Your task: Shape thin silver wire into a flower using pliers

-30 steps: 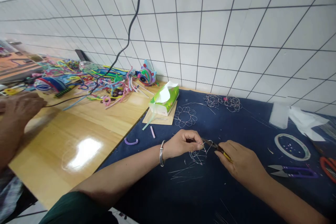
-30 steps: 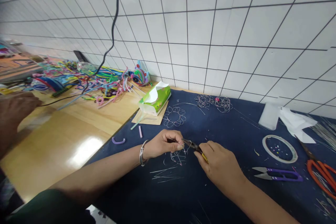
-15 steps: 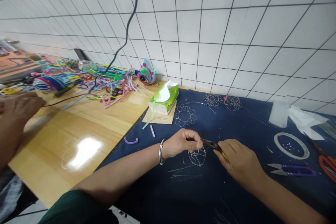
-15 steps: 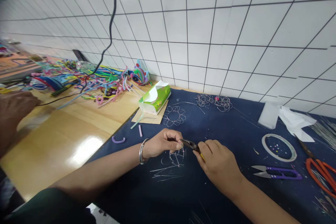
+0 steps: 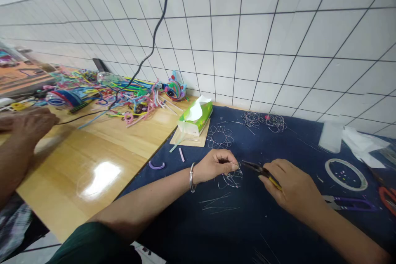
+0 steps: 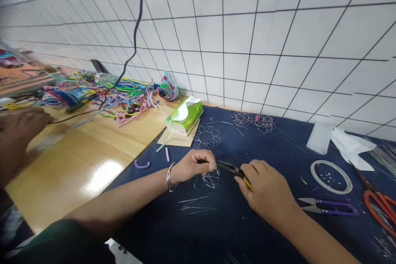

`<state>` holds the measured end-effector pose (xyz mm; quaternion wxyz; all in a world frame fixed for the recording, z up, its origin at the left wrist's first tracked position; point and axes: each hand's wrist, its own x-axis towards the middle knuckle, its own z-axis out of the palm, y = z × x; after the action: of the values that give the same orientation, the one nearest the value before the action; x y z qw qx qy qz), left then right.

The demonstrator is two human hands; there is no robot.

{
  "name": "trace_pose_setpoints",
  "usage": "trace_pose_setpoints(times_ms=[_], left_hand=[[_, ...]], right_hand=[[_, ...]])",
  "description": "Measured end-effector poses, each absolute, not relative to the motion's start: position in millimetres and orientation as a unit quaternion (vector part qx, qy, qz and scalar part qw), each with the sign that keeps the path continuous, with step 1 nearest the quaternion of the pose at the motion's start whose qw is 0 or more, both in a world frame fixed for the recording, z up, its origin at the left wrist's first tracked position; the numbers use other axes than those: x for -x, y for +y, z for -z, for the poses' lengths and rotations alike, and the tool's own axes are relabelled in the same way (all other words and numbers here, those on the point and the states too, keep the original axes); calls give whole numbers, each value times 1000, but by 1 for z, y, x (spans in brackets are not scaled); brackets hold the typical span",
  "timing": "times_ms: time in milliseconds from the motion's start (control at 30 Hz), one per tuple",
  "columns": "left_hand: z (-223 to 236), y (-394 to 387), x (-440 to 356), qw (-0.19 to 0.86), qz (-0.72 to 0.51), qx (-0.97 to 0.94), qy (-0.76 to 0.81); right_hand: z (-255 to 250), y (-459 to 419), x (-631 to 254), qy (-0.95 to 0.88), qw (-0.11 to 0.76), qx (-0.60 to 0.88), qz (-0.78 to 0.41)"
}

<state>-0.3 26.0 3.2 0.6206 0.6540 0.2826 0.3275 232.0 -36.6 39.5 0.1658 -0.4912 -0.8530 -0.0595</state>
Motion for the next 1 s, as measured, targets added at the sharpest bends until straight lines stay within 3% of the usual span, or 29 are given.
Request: trace_pose_setpoints(times_ms=[333, 600, 800, 1000], left_hand=[[-6, 24, -1, 431, -352, -762, 330], [-5, 22, -3, 385, -356, -788, 324], [-8, 22, -2, 443, -351, -765, 309], [-4, 25, -1, 638, -313, -655, 256]], right_hand=[[-34, -41, -227, -851, 119, 502, 99], [-28, -43, -227, -852, 127, 492, 128], [-21, -40, -229, -859, 146, 480, 100], [-8, -37, -230, -858, 184, 476, 49]])
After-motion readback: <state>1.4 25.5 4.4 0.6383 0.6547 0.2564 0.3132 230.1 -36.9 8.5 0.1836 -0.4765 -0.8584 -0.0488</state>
